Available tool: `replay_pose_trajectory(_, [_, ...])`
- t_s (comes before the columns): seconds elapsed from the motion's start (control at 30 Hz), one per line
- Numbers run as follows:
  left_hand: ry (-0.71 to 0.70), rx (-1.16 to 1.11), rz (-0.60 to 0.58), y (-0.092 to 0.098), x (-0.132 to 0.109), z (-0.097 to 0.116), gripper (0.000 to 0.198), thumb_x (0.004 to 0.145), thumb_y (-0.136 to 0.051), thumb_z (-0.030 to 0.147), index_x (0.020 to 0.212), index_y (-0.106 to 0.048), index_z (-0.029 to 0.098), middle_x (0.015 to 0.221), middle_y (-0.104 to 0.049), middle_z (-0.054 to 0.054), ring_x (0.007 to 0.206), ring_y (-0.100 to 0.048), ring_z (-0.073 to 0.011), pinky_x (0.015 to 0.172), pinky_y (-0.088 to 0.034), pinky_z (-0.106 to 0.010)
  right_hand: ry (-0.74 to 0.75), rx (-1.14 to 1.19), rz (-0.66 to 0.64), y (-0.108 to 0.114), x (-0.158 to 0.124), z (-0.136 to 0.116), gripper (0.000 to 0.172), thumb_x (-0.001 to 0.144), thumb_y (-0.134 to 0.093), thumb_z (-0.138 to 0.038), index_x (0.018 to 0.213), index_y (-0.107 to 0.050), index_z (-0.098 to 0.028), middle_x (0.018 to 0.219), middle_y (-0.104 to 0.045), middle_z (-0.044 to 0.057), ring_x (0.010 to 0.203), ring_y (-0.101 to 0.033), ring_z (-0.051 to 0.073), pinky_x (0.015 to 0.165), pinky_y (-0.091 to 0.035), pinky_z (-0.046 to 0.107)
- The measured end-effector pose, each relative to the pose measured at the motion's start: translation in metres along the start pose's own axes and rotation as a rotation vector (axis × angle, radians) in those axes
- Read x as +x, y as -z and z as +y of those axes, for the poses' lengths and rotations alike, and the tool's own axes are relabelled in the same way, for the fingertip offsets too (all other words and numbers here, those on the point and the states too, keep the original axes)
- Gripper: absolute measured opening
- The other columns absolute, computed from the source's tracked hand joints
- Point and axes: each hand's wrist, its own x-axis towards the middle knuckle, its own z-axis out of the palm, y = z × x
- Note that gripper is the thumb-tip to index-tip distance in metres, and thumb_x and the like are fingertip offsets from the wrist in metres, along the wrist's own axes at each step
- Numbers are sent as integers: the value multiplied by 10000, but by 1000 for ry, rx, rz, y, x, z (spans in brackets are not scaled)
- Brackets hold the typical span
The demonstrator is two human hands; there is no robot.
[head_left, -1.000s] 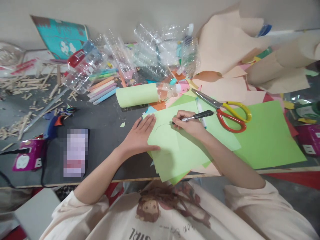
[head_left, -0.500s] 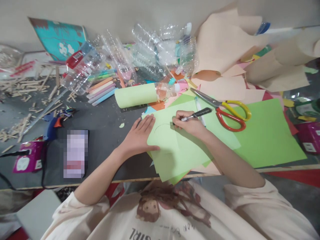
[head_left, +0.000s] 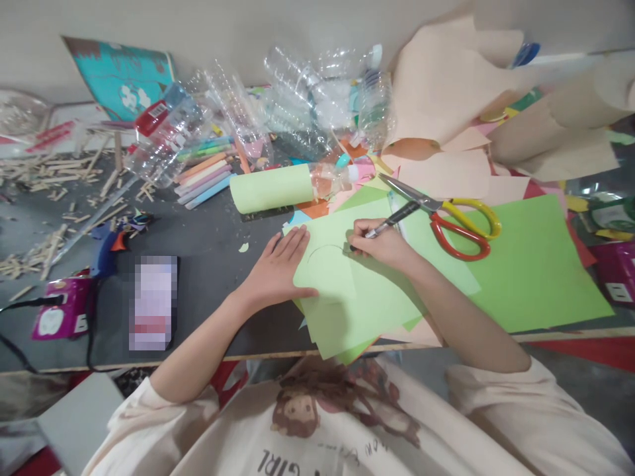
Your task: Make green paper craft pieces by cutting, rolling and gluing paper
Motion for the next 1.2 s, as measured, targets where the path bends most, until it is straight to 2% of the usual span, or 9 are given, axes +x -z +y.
replay_pose_trajectory(0.07, [-3, -1, 4, 0, 0, 0, 1070, 781, -481, 742, 1534, -112, 79, 1611, -121, -174, 1502, -116, -288, 1215, -28, -416, -31, 27, -21, 2, 1, 0, 225, 608, -563, -192, 448, -405, -214, 389, -469, -53, 390, -428, 73, 408, -271, 221])
replay_pose_trajectory(0.3, [-18, -11, 28, -3, 0, -2, 1061, 782, -474, 744, 1537, -109, 95, 1612, -128, -164, 1501, -124, -286, 1211, -25, -417, -28, 20, 11, 1, 0, 1, 203, 649, -601, -245, 496, -474, -205, 446, -548, -28, 409, -451, 75, 419, -302, 218])
replay_pose_trajectory(0.5, [-7, -24, 9, 0, -1, -1, 1053, 789, -480, 729, 1532, -123, 74, 1611, -118, -175, 1500, -125, -290, 1212, -21, -415, -59, 38, -112, 6, 0, -3, 228, 620, -566, -202, 457, -406, -211, 386, -448, -55, 387, -440, 75, 402, -271, 208])
replay_pose_trajectory(0.67, [-18, -36, 28, -1, -1, -1, 1032, 796, -475, 724, 1536, -116, 102, 1613, -122, -165, 1502, -120, -278, 1212, -21, -408, -40, 34, -27, 5, 1, -1, 203, 633, -576, -215, 478, -445, -208, 433, -523, -36, 399, -460, 77, 403, -301, 208])
replay_pose_trajectory(0.8, [-28, -23, 46, -4, -1, -2, 1035, 797, -474, 722, 1537, -103, 100, 1613, -127, -166, 1501, -125, -284, 1210, -28, -422, -25, 3, -78, 6, 0, -2, 255, 627, -585, -171, 448, -406, -205, 386, -451, -58, 391, -421, 68, 408, -283, 200])
replay_pose_trajectory(0.9, [-30, -13, 56, -4, -1, -3, 1036, 797, -471, 724, 1537, -101, 101, 1611, -137, -168, 1499, -135, -288, 1208, -41, -426, -43, 110, -58, 8, 1, -2, 269, 668, -630, -251, 470, -454, -204, 405, -504, -35, 375, -456, 83, 381, -292, 207])
replay_pose_trajectory(1.0, [-30, -3, 60, -3, -1, -2, 1038, 795, -483, 718, 1533, -114, 89, 1607, -154, -177, 1497, -141, -289, 1209, -42, -423, -12, 153, 47, 8, 1, 2, 302, 780, -602, -468, 660, -631, -193, 466, -579, -11, 366, -482, 101, 381, -360, 235])
replay_pose_trajectory(1.1, [-37, -3, 70, -3, -1, -2, 1047, 789, -490, 722, 1530, -119, 82, 1605, -155, -189, 1497, -142, -295, 1208, -50, -427, 148, 1, 158, 5, 2, 8, 366, 848, -545, -531, 867, -701, -201, 649, -683, 29, 575, -630, 158, 569, -513, 297])
replay_pose_trajectory(1.2, [-51, -5, 96, -4, -1, -2, 1054, 783, -504, 717, 1529, -114, 83, 1606, -134, -203, 1497, -133, -307, 1205, -64, -442, 368, -297, 214, 3, 6, 13, 259, 854, -566, -401, 989, -696, -222, 911, -731, 60, 898, -659, 229, 840, -514, 381])
